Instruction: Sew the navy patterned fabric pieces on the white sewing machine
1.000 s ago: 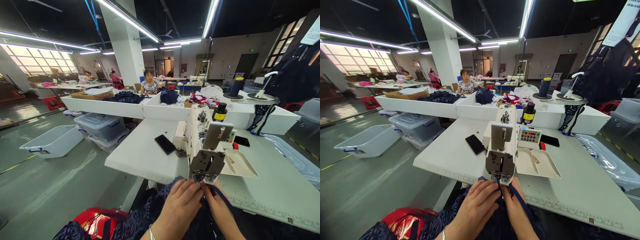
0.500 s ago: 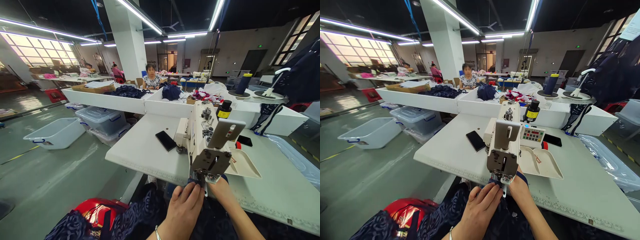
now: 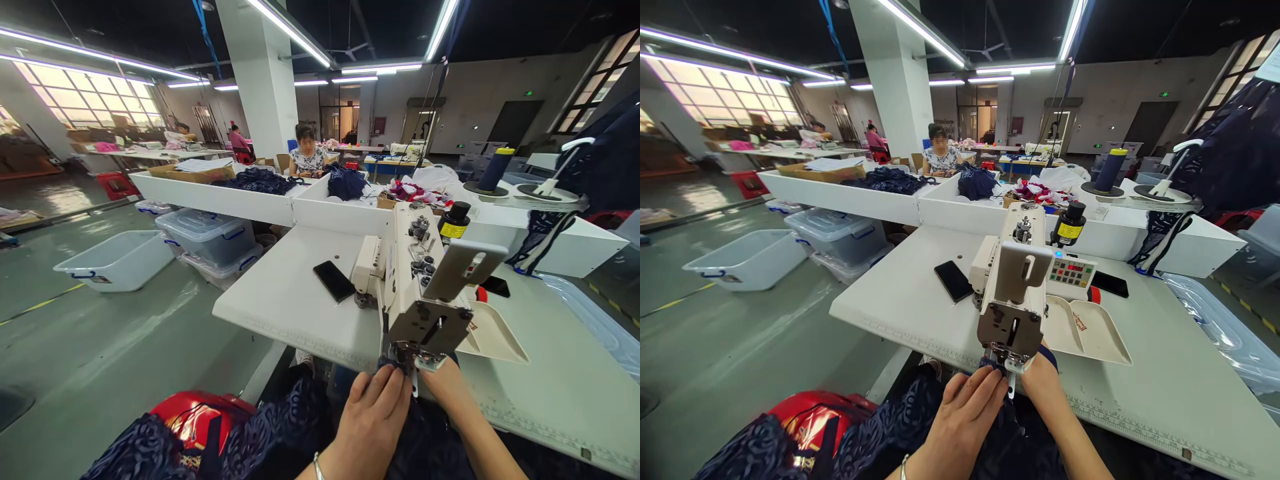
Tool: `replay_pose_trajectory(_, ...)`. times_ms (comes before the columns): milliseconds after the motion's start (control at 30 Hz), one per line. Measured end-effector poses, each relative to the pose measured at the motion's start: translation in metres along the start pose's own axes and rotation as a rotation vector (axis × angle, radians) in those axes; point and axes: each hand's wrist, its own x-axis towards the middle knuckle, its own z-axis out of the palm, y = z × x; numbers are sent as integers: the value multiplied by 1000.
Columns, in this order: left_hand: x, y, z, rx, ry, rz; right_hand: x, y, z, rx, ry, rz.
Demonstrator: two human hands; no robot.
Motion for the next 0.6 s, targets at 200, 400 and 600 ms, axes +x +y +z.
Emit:
replay_pose_trajectory(200,-1,0,1,16,10,-5,7,-4,-1,83,-9,95)
replay_pose_trajectory(400,-2,-1,0,8,30,-22,-20,-8,-11,202,10,247)
replay_pose_trajectory(600,-5,-7,-11,-172,-173,-39,-83,-3,-2,545,-172,425)
